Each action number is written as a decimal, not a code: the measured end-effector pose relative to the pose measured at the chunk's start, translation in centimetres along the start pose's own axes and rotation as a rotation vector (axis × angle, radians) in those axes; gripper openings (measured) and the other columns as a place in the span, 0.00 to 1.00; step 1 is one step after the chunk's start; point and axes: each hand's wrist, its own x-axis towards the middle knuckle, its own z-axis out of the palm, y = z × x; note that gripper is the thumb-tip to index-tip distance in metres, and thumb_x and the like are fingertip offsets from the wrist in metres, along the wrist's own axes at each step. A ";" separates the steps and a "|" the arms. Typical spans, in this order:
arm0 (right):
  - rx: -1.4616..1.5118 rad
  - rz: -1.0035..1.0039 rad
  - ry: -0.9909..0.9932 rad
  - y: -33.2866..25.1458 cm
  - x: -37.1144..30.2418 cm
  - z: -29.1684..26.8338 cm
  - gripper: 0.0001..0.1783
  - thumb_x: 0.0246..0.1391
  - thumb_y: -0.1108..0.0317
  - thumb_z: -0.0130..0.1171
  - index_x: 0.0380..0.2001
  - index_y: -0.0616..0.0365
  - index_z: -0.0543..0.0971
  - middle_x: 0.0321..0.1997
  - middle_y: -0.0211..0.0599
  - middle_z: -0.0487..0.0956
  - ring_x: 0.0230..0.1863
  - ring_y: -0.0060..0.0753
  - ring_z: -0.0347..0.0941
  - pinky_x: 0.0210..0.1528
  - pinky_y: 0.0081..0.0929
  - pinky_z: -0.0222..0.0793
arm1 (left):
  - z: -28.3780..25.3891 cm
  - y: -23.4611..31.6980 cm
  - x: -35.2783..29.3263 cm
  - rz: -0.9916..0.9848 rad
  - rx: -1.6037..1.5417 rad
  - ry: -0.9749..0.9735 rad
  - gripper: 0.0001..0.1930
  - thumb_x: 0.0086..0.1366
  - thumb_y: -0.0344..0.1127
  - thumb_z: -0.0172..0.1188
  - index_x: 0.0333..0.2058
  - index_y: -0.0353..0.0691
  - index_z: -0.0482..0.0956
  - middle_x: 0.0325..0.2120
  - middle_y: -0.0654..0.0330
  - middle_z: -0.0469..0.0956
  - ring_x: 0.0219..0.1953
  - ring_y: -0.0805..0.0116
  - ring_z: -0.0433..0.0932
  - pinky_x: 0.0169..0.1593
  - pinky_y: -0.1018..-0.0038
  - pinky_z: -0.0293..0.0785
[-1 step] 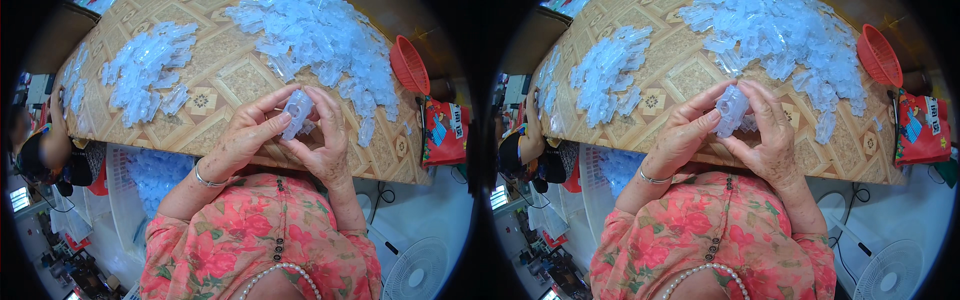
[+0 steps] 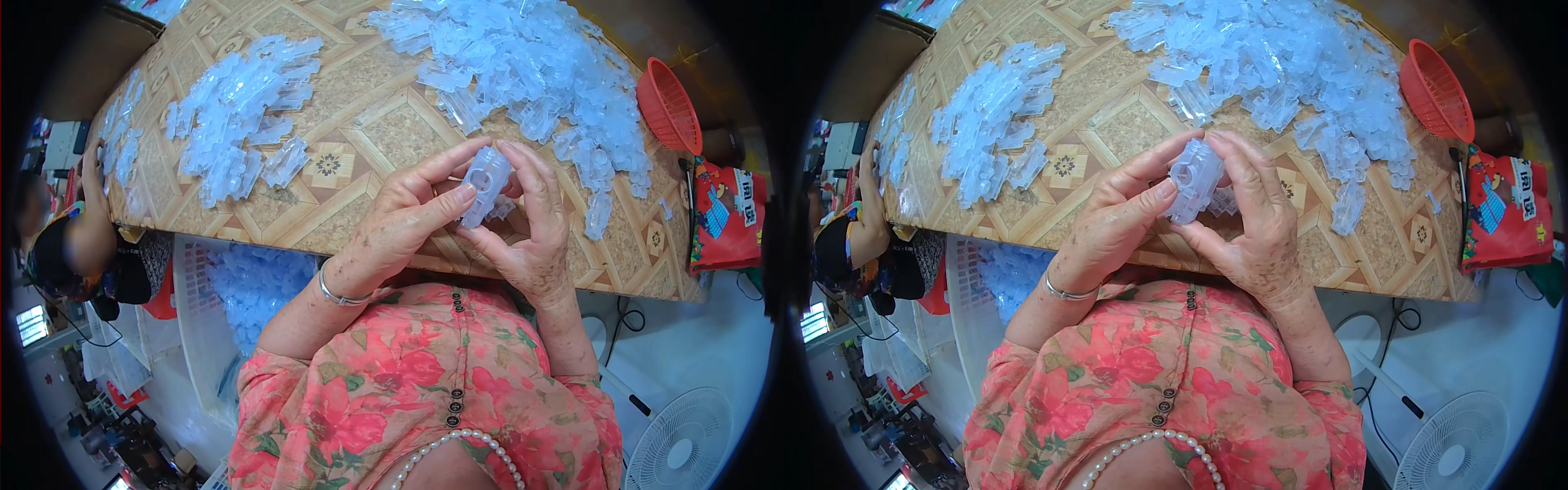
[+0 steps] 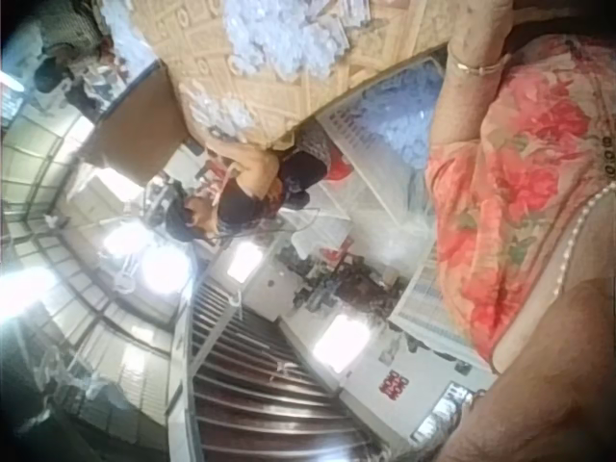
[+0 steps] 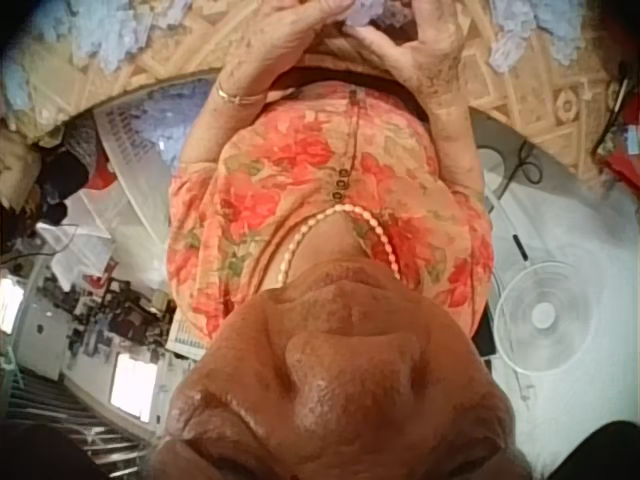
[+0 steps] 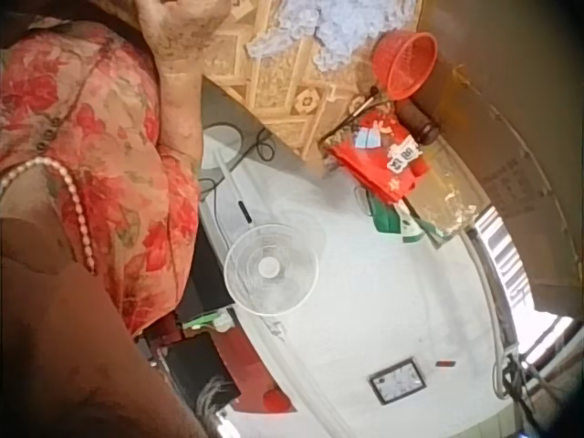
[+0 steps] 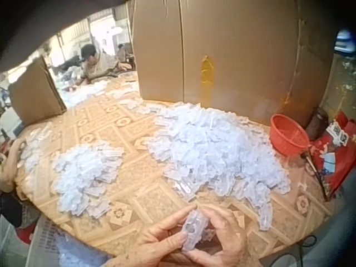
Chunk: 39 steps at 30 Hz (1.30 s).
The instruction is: The person sits at a table and repeatedly picks up small, clear plastic components. They align and press two pieces together to form a single unit, then place the assembled item on the table. The process is repetitive, involving picking, joining, and placing the plastic parts.
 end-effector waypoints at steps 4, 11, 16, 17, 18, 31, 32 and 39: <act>-0.046 -0.027 0.003 0.0 0.2 0.0 0.48 0.40 0.69 0.82 0.66 0.57 0.71 0.66 0.47 0.73 0.62 0.44 0.76 0.54 0.34 0.81 | 0.0 0.0 0.0 0.028 0.059 -0.013 0.29 0.76 0.34 0.57 0.72 0.39 0.63 0.64 0.55 0.73 0.64 0.65 0.74 0.67 0.65 0.71; 0.020 -0.018 -0.005 0.1 0.0 0.3 0.47 0.41 0.70 0.81 0.66 0.57 0.71 0.66 0.48 0.73 0.61 0.44 0.77 0.52 0.33 0.81 | -0.1 -0.2 -0.1 0.077 0.063 -0.004 0.29 0.75 0.30 0.58 0.71 0.38 0.64 0.60 0.56 0.76 0.59 0.67 0.77 0.63 0.69 0.75; -0.024 -0.062 0.014 0.2 0.1 0.2 0.47 0.41 0.70 0.81 0.66 0.57 0.71 0.66 0.48 0.74 0.61 0.45 0.77 0.53 0.34 0.81 | -0.2 -0.4 0.1 0.124 0.087 -0.041 0.29 0.75 0.29 0.58 0.72 0.39 0.64 0.60 0.57 0.76 0.59 0.68 0.77 0.62 0.70 0.75; -0.027 -0.068 0.012 0.2 0.1 0.1 0.47 0.41 0.70 0.81 0.66 0.57 0.71 0.65 0.48 0.74 0.61 0.45 0.77 0.54 0.35 0.81 | -0.1 -0.3 0.0 0.102 0.102 -0.037 0.29 0.74 0.29 0.59 0.72 0.38 0.64 0.60 0.56 0.76 0.59 0.66 0.77 0.63 0.69 0.74; -0.034 -0.064 0.015 0.3 0.1 0.1 0.47 0.41 0.69 0.81 0.66 0.58 0.71 0.65 0.48 0.74 0.61 0.47 0.77 0.55 0.36 0.80 | 0.0 -0.1 -0.1 0.081 0.117 -0.033 0.30 0.74 0.30 0.59 0.72 0.38 0.64 0.60 0.54 0.76 0.60 0.64 0.77 0.63 0.69 0.73; -0.141 -0.008 0.066 -0.1 -0.9 1.8 0.47 0.42 0.65 0.77 0.67 0.60 0.69 0.62 0.50 0.75 0.61 0.54 0.75 0.59 0.44 0.75 | -1.1 -1.0 -0.3 0.325 0.893 0.032 0.36 0.68 0.31 0.63 0.71 0.32 0.60 0.57 0.40 0.75 0.60 0.43 0.75 0.64 0.60 0.69; -0.099 0.028 0.053 -0.3 -0.8 1.9 0.47 0.42 0.66 0.77 0.67 0.59 0.68 0.62 0.50 0.74 0.60 0.54 0.75 0.60 0.45 0.74 | -1.4 -0.8 -0.2 0.361 0.935 0.040 0.35 0.68 0.31 0.63 0.70 0.33 0.61 0.55 0.42 0.76 0.58 0.47 0.76 0.62 0.61 0.71; -0.404 -0.033 -0.149 1.2 -0.5 0.2 0.32 0.48 0.74 0.70 0.60 0.60 0.75 0.60 0.46 0.76 0.61 0.50 0.72 0.63 0.44 0.69 | -2.0 1.0 -1.0 0.274 1.133 0.202 0.19 0.68 0.30 0.63 0.56 0.36 0.73 0.44 0.49 0.80 0.47 0.53 0.81 0.49 0.64 0.76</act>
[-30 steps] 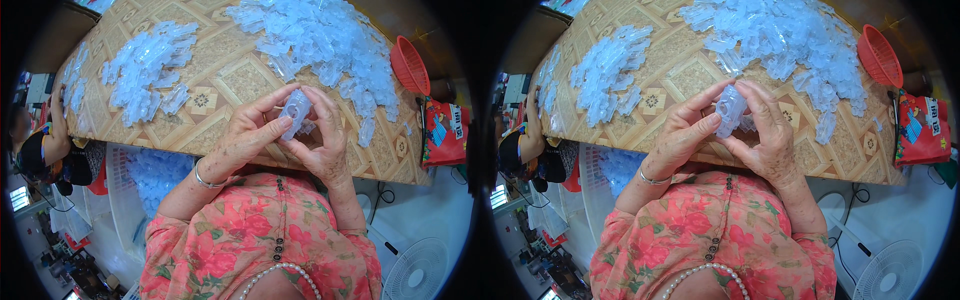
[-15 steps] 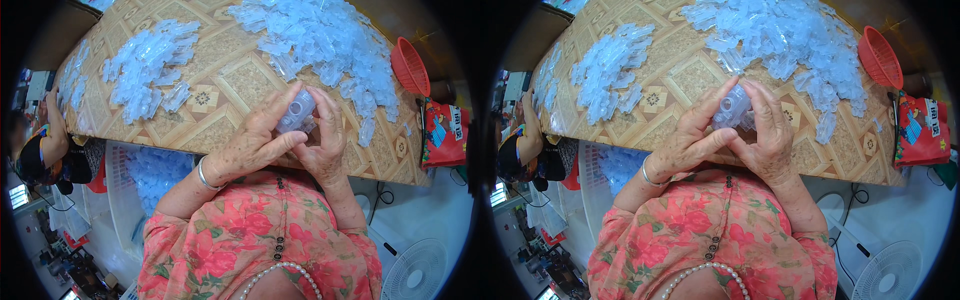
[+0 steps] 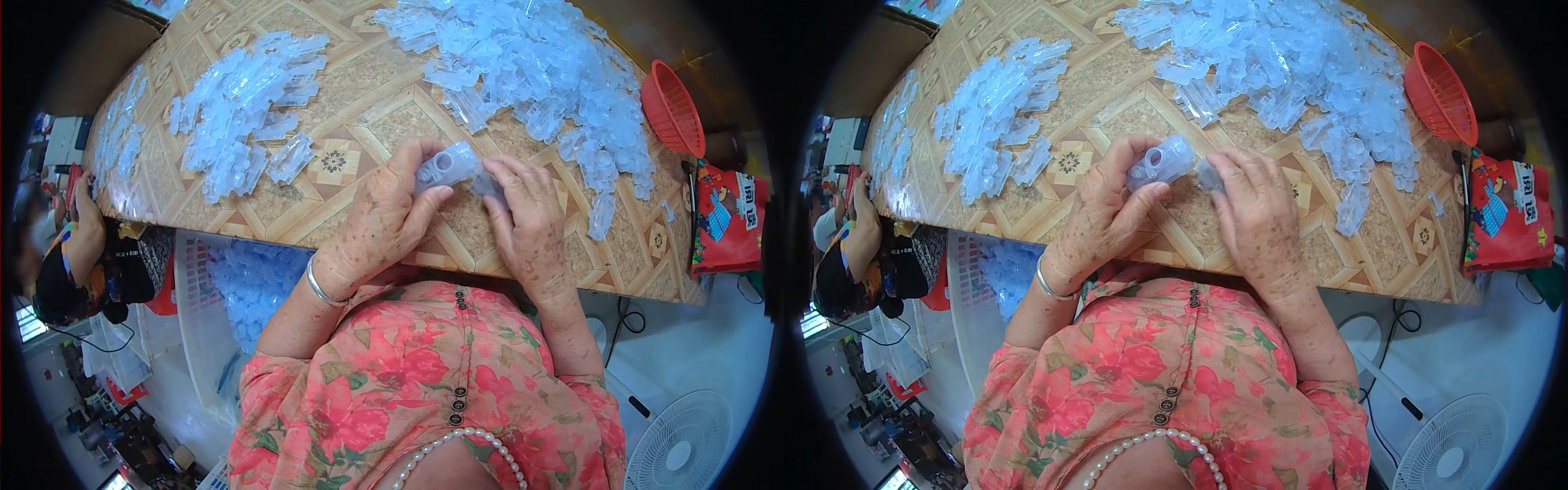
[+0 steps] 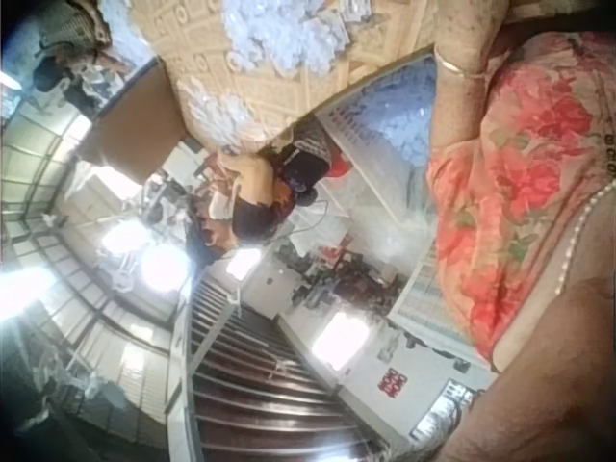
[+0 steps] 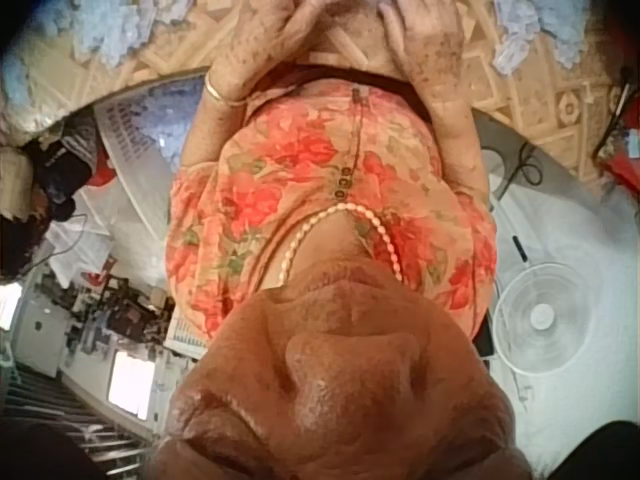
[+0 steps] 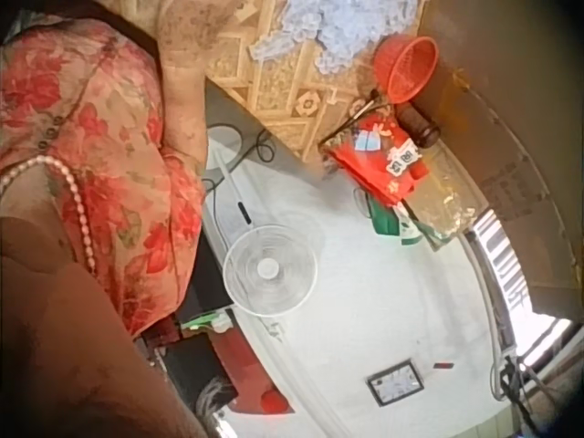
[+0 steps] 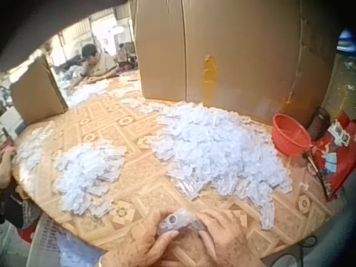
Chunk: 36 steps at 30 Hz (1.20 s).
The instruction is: The person sits at a table and repeatedly picks up small, clear plastic components. They align and press two pieces together to form a single unit, then place the assembled item on the table. The process is repetitive, involving picking, joining, and placing the plastic parts.
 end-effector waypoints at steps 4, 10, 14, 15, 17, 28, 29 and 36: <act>-0.004 0.052 0.009 1.1 0.7 -1.0 0.27 0.48 0.73 0.70 0.55 0.60 0.78 0.58 0.44 0.78 0.60 0.49 0.72 0.63 0.44 0.69 | 0.3 -0.8 -0.2 0.071 0.044 -0.046 0.19 0.65 0.28 0.65 0.55 0.37 0.75 0.44 0.49 0.80 0.45 0.52 0.82 0.48 0.65 0.77; 0.152 -0.018 -0.043 -1.2 1.6 -2.2 0.25 0.48 0.69 0.71 0.51 0.59 0.80 0.53 0.43 0.79 0.58 0.49 0.73 0.64 0.47 0.65 | 1.1 -1.1 1.1 0.268 0.122 -0.041 0.19 0.58 0.25 0.68 0.50 0.36 0.80 0.44 0.50 0.80 0.45 0.50 0.80 0.48 0.62 0.76; 0.092 -0.073 -0.052 0.3 1.1 -0.5 0.23 0.49 0.65 0.71 0.48 0.59 0.80 0.47 0.41 0.79 0.55 0.48 0.73 0.64 0.49 0.65 | 0.9 -1.3 1.3 0.252 0.133 -0.047 0.19 0.55 0.24 0.68 0.47 0.35 0.81 0.42 0.50 0.78 0.46 0.49 0.77 0.50 0.60 0.73; 0.104 -0.060 -0.068 0.3 1.1 -0.7 0.22 0.49 0.65 0.71 0.48 0.59 0.81 0.46 0.42 0.79 0.55 0.49 0.74 0.64 0.49 0.65 | 1.1 -1.1 1.3 0.266 0.172 -0.040 0.19 0.54 0.24 0.68 0.46 0.36 0.81 0.40 0.50 0.77 0.46 0.48 0.76 0.49 0.59 0.73; 0.100 -0.066 -0.057 0.1 1.2 -0.4 0.21 0.49 0.66 0.71 0.47 0.58 0.81 0.44 0.43 0.78 0.54 0.50 0.74 0.65 0.50 0.65 | 0.9 -0.4 1.1 0.286 0.269 -0.018 0.19 0.52 0.23 0.68 0.45 0.37 0.81 0.38 0.50 0.75 0.45 0.46 0.75 0.48 0.58 0.72; 0.020 -0.012 0.171 1.7 0.7 -3.5 0.16 0.51 0.70 0.68 0.44 0.59 0.81 0.48 0.43 0.79 0.53 0.50 0.74 0.63 0.49 0.68 | 2.0 0.0 0.9 0.261 0.329 0.008 0.20 0.53 0.24 0.69 0.47 0.35 0.80 0.38 0.48 0.75 0.45 0.46 0.75 0.48 0.57 0.73; -0.015 0.019 0.206 3.1 0.3 -4.9 0.14 0.53 0.71 0.66 0.44 0.59 0.81 0.48 0.43 0.79 0.52 0.50 0.75 0.60 0.48 0.69 | 1.9 -0.2 0.7 0.249 0.305 -0.001 0.21 0.54 0.24 0.69 0.48 0.35 0.80 0.39 0.47 0.75 0.45 0.46 0.76 0.49 0.57 0.73; -0.502 0.442 0.279 14.7 -5.3 -10.4 0.11 0.56 0.76 0.59 0.43 0.60 0.81 0.47 0.44 0.79 0.53 0.50 0.75 0.57 0.42 0.71 | 2.4 -0.7 -0.1 0.135 0.185 -0.015 0.25 0.58 0.26 0.69 0.56 0.35 0.76 0.45 0.46 0.77 0.48 0.45 0.76 0.52 0.57 0.73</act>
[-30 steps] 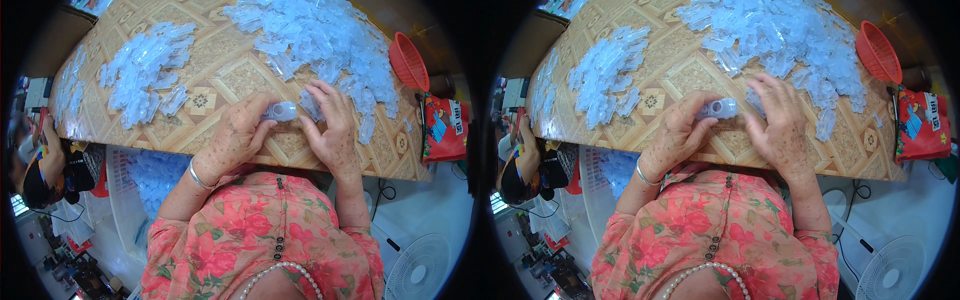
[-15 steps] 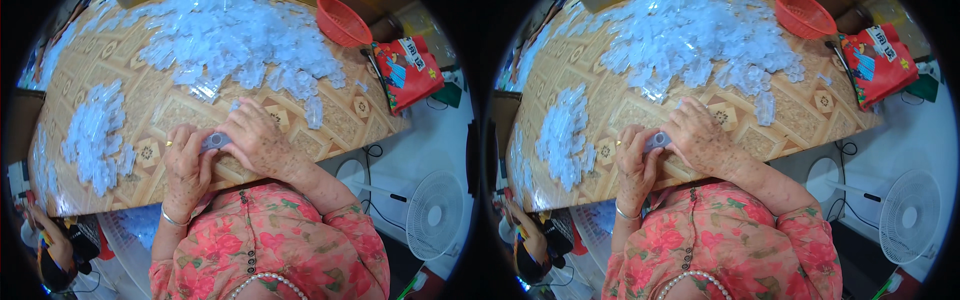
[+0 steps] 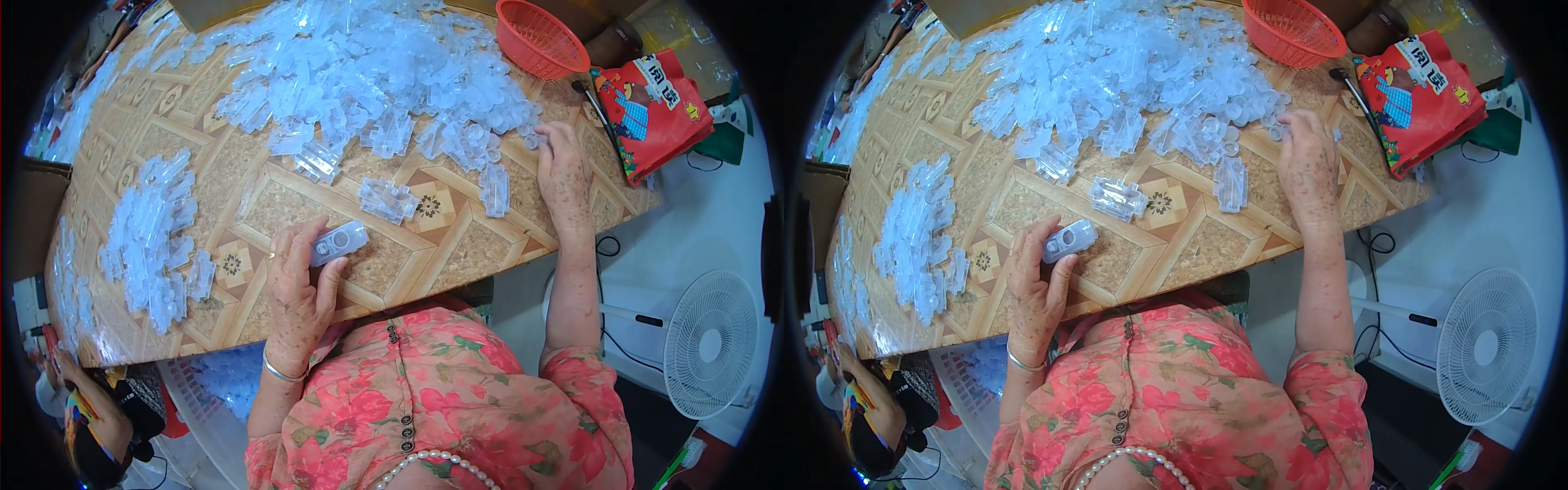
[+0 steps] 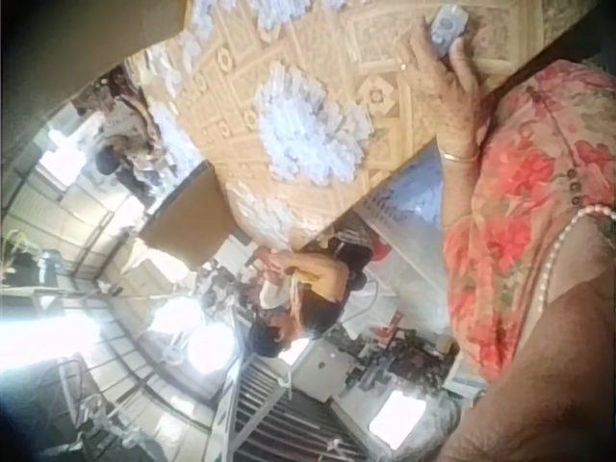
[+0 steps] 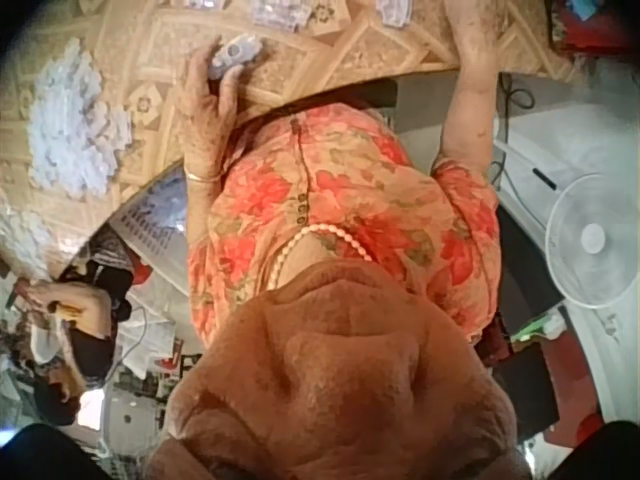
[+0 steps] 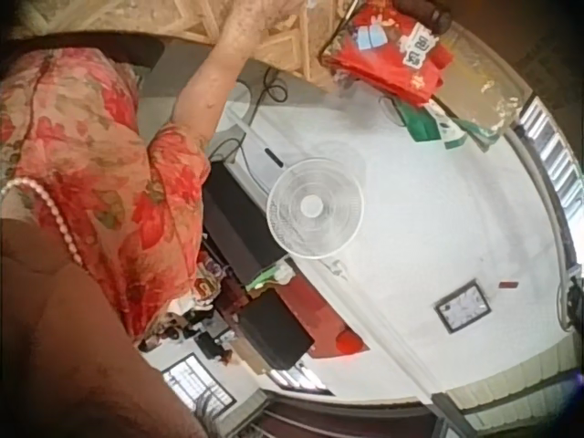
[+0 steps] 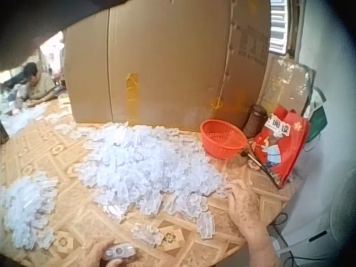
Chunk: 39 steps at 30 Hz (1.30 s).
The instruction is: The person sits at a table and repeatedly picks up small, clear plastic components. They align and press two pieces together to form a single unit, then place the assembled item on the table. The process is repetitive, involving picking, joining, and placing the plastic parts.
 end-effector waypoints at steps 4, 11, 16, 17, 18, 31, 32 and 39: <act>0.031 0.063 -0.061 2.2 -0.7 0.8 0.09 0.56 0.74 0.62 0.41 0.61 0.81 0.46 0.44 0.80 0.51 0.49 0.77 0.54 0.42 0.72 | 0.1 -0.2 -0.1 0.019 0.023 0.004 0.27 0.58 0.26 0.69 0.57 0.35 0.75 0.47 0.46 0.78 0.49 0.45 0.77 0.53 0.57 0.74; 0.119 0.207 -0.159 1.1 -1.1 -0.4 0.06 0.57 0.69 0.66 0.36 0.60 0.83 0.35 0.39 0.82 0.35 0.37 0.81 0.41 0.33 0.75 | 0.1 -0.3 -0.3 0.012 0.014 0.022 0.28 0.57 0.25 0.70 0.58 0.35 0.75 0.47 0.48 0.79 0.49 0.47 0.78 0.54 0.58 0.74; 0.447 0.390 -0.425 -0.4 -1.5 -2.6 0.10 0.58 0.67 0.65 0.39 0.62 0.83 0.27 0.32 0.83 0.29 0.21 0.76 0.37 0.26 0.72 | 0.2 -0.4 -0.3 0.017 0.014 0.028 0.28 0.56 0.25 0.70 0.57 0.35 0.75 0.46 0.48 0.80 0.50 0.48 0.78 0.54 0.59 0.75; 0.467 0.389 -0.467 -0.4 -1.6 -2.9 0.10 0.58 0.67 0.64 0.39 0.62 0.83 0.26 0.31 0.83 0.28 0.19 0.75 0.36 0.25 0.71 | 0.3 -0.3 -0.3 0.012 0.014 0.028 0.27 0.56 0.24 0.70 0.57 0.35 0.75 0.46 0.48 0.80 0.49 0.48 0.78 0.54 0.59 0.75; 0.507 0.395 -0.474 0.0 -1.5 -2.6 0.10 0.59 0.67 0.64 0.40 0.62 0.83 0.27 0.31 0.83 0.29 0.19 0.75 0.36 0.25 0.71 | 0.3 -0.3 -0.3 0.007 0.014 0.027 0.27 0.56 0.24 0.70 0.56 0.35 0.76 0.46 0.48 0.80 0.49 0.48 0.78 0.54 0.59 0.75; 0.323 0.158 -0.469 -0.2 -1.2 -2.6 0.17 0.55 0.65 0.68 0.47 0.57 0.82 0.29 0.32 0.79 0.29 0.29 0.75 0.36 0.31 0.72 | -0.1 -0.7 -0.5 0.043 0.030 0.054 0.26 0.58 0.26 0.70 0.56 0.36 0.78 0.45 0.50 0.82 0.47 0.54 0.81 0.51 0.65 0.76; 0.285 0.155 -0.456 0.4 -1.4 -2.2 0.18 0.55 0.65 0.69 0.48 0.56 0.82 0.30 0.33 0.79 0.30 0.31 0.75 0.36 0.32 0.72 | -0.1 -0.8 -0.4 0.058 0.022 0.054 0.26 0.58 0.26 0.70 0.56 0.36 0.78 0.45 0.49 0.81 0.47 0.53 0.81 0.51 0.64 0.76; 0.169 0.144 -0.475 -2.1 -0.9 -2.8 0.23 0.55 0.64 0.67 0.55 0.47 0.80 0.34 0.35 0.79 0.36 0.40 0.79 0.41 0.38 0.74 | -0.1 -1.0 -0.3 0.083 -0.010 0.059 0.25 0.58 0.26 0.71 0.55 0.35 0.78 0.45 0.49 0.81 0.48 0.52 0.81 0.52 0.64 0.76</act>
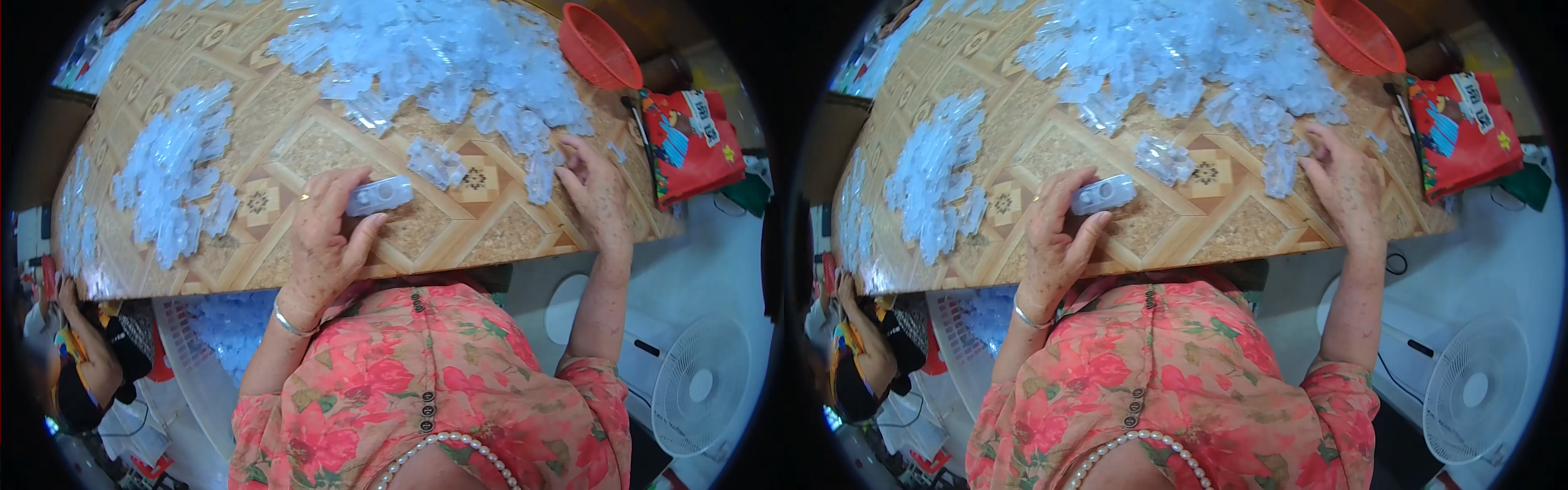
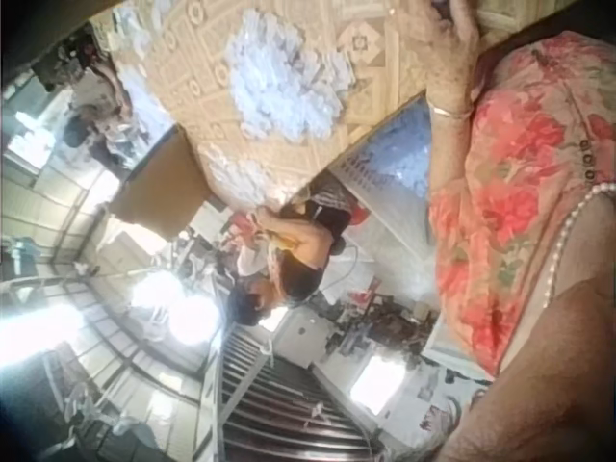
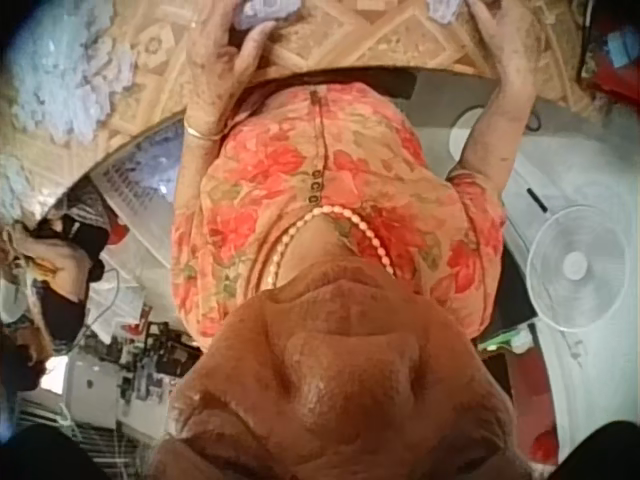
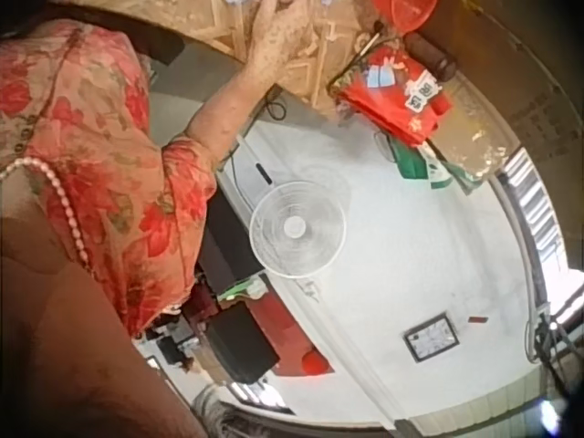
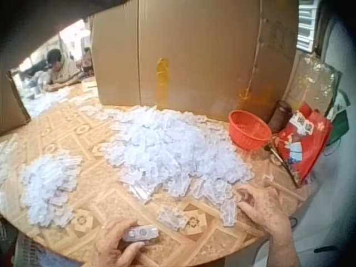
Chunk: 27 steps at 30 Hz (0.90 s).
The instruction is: The person sits at a table and repeatedly picks up small, clear plastic components. They align and press two pieces together to form a single unit, then place the assembled item on the table. The process is repetitive, involving picking, joining, and placing the plastic parts.
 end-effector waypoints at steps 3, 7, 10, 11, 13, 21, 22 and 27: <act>0.006 -0.021 -0.008 -1.0 0.4 -0.3 0.20 0.55 0.65 0.67 0.52 0.49 0.81 0.37 0.37 0.80 0.40 0.43 0.79 0.44 0.40 0.74 | 0.0 0.2 0.0 -0.020 -0.035 0.015 0.25 0.57 0.25 0.71 0.55 0.35 0.78 0.46 0.50 0.81 0.48 0.53 0.81 0.53 0.65 0.76; -0.002 -0.022 0.000 -1.2 0.7 0.2 0.15 0.56 0.66 0.65 0.47 0.54 0.83 0.38 0.38 0.81 0.40 0.41 0.80 0.44 0.38 0.74 | -0.1 0.3 0.0 -0.028 -0.027 0.017 0.25 0.57 0.24 0.71 0.54 0.34 0.79 0.46 0.49 0.81 0.48 0.54 0.81 0.53 0.64 0.76; 0.020 -0.019 0.065 -0.6 0.8 0.8 0.14 0.57 0.67 0.65 0.46 0.57 0.83 0.38 0.38 0.81 0.38 0.39 0.80 0.41 0.37 0.74 | -0.2 0.2 0.0 -0.020 -0.023 0.012 0.24 0.57 0.25 0.71 0.54 0.34 0.79 0.46 0.49 0.81 0.48 0.52 0.81 0.53 0.64 0.76; 0.035 -0.009 0.109 -0.7 0.6 0.9 0.13 0.57 0.68 0.65 0.45 0.58 0.83 0.38 0.39 0.81 0.37 0.37 0.80 0.40 0.35 0.74 | -0.2 0.0 0.0 0.007 -0.017 0.015 0.24 0.57 0.25 0.71 0.53 0.34 0.79 0.46 0.49 0.81 0.49 0.51 0.80 0.53 0.63 0.76; 0.142 -0.073 0.147 -2.6 0.0 0.9 0.12 0.56 0.70 0.65 0.44 0.58 0.83 0.39 0.38 0.82 0.36 0.34 0.79 0.37 0.33 0.74 | 0.0 -0.4 0.3 0.058 0.000 0.019 0.24 0.57 0.25 0.71 0.53 0.34 0.79 0.46 0.49 0.81 0.49 0.50 0.80 0.53 0.63 0.75; 0.436 -0.611 -0.013 -14.5 -2.3 5.5 0.16 0.50 0.73 0.72 0.43 0.57 0.82 0.45 0.38 0.81 0.38 0.40 0.80 0.41 0.33 0.78 | -0.2 -0.2 -0.1 0.007 -0.062 0.026 0.21 0.58 0.27 0.71 0.51 0.37 0.81 0.45 0.50 0.80 0.49 0.50 0.78 0.53 0.61 0.74; 0.425 -0.650 0.011 -15.0 -2.0 5.9 0.16 0.50 0.72 0.72 0.42 0.57 0.82 0.45 0.38 0.81 0.39 0.42 0.80 0.41 0.33 0.78 | -0.2 -0.1 0.0 0.011 -0.060 0.034 0.21 0.57 0.27 0.71 0.51 0.36 0.81 0.45 0.50 0.80 0.49 0.49 0.78 0.53 0.61 0.74; 0.381 -0.704 0.023 -16.0 -1.1 6.4 0.16 0.48 0.72 0.73 0.42 0.56 0.82 0.43 0.38 0.81 0.42 0.44 0.80 0.42 0.36 0.76 | -0.2 -0.2 0.2 0.015 -0.070 0.033 0.21 0.56 0.27 0.71 0.49 0.35 0.81 0.43 0.50 0.80 0.48 0.48 0.79 0.54 0.60 0.74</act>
